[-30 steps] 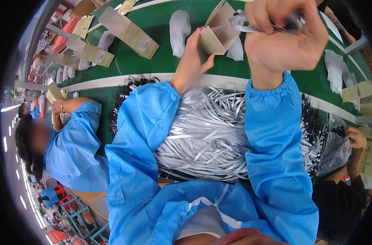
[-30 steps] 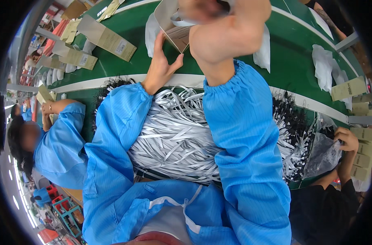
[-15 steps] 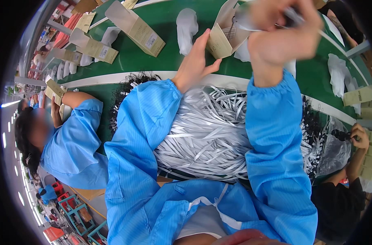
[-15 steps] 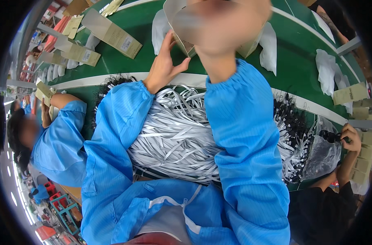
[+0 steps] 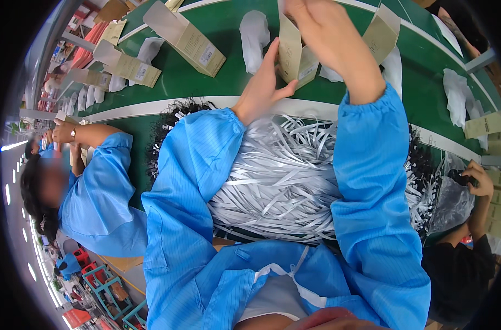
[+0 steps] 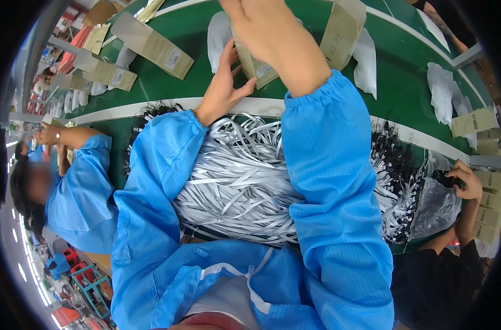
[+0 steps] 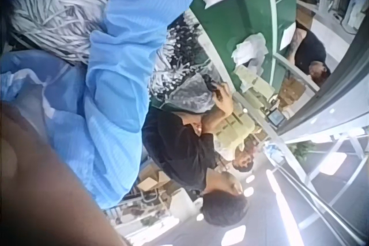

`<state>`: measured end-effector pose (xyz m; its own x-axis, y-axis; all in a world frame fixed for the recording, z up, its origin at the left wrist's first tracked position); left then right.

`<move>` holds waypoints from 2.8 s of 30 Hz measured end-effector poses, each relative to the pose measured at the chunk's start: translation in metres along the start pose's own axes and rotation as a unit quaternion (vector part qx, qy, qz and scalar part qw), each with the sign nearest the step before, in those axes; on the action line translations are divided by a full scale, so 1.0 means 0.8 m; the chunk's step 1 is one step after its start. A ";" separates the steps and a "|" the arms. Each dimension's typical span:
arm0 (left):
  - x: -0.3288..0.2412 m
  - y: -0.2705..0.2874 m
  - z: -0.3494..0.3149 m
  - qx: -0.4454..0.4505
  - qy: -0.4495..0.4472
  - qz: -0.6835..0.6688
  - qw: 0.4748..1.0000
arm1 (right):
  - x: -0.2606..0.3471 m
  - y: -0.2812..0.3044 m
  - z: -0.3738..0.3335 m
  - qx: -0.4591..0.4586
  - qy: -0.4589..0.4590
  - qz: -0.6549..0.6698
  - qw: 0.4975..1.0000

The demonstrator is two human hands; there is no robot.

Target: Sorting cable bundles, tying them with white strips, and packaging them into cardboard boxes.

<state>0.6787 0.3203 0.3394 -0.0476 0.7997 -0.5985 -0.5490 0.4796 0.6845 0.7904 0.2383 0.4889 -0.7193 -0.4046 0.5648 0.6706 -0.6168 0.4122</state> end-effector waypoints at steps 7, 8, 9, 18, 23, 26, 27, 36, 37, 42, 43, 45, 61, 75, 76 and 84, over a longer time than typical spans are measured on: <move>-0.003 0.003 -0.004 -0.038 -0.015 0.012 0.999 | 0.048 0.019 -0.006 0.171 -0.236 -0.010 0.956; -0.003 0.004 -0.004 -0.058 -0.015 -0.002 0.998 | 0.042 0.017 -0.012 0.172 -0.240 -0.009 0.956; -0.003 0.006 -0.003 -0.078 -0.018 -0.016 0.997 | 0.033 0.020 -0.016 0.118 -0.185 -0.038 0.975; 0.000 -0.005 -0.007 0.102 -0.097 -0.011 0.990 | -0.035 0.042 -0.018 0.025 -0.100 -0.085 0.991; -0.020 -0.021 -0.016 0.257 -0.130 -0.005 0.957 | 0.002 0.042 0.000 -0.081 -0.072 -0.050 0.993; -0.023 -0.024 -0.023 0.275 -0.145 0.003 0.950 | 0.032 0.049 0.010 -0.102 -0.015 -0.008 0.995; -0.022 -0.029 -0.019 0.262 -0.138 -0.038 0.954 | 0.042 0.054 0.009 -0.114 0.013 0.009 0.993; -0.009 0.003 -0.011 -0.008 -0.051 -0.072 0.996 | 0.010 -0.010 -0.021 0.168 -0.183 0.051 0.967; -0.007 0.010 -0.013 -0.053 -0.048 -0.050 0.996 | -0.001 -0.020 -0.027 0.221 -0.219 -0.002 0.950; 0.006 0.034 -0.008 -0.230 -0.046 -0.002 0.972 | -0.053 -0.065 -0.052 0.384 -0.282 -0.050 0.878; 0.011 0.034 -0.007 -0.259 -0.030 -0.038 0.965 | -0.060 -0.074 -0.057 0.414 -0.278 -0.021 0.866; 0.022 0.040 -0.012 -0.313 0.005 -0.106 0.944 | -0.071 -0.102 -0.065 0.441 -0.290 0.083 0.846; -0.044 -0.013 -0.014 0.262 0.113 -0.616 0.734 | -0.026 -0.029 -0.010 0.138 -0.181 0.231 0.946; -0.028 -0.026 -0.026 0.410 0.061 -0.633 0.653 | 0.040 0.058 0.010 -0.207 -0.015 0.184 0.961; -0.021 -0.025 -0.026 0.385 0.089 -0.633 0.666 | 0.043 0.053 0.008 -0.205 -0.014 0.187 0.960; -0.004 -0.019 -0.017 0.190 0.147 -0.616 0.750 | -0.033 -0.021 -0.043 0.243 -0.197 -0.029 0.949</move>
<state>0.6758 0.3055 0.3250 0.0871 -0.4221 -0.9023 -0.0527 0.9026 -0.4273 0.7920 0.2362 0.4422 -0.6972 -0.0360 0.7160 0.7061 -0.2072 0.6771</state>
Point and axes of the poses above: each hand's wrist, its own z-axis towards the middle knuckle, its own y-axis out of the back of the hand, x = y × z, the point moved 5 cm from there along z, towards the middle knuckle, and after that the axes turned 15 degrees about z, right-handed, at the moved point
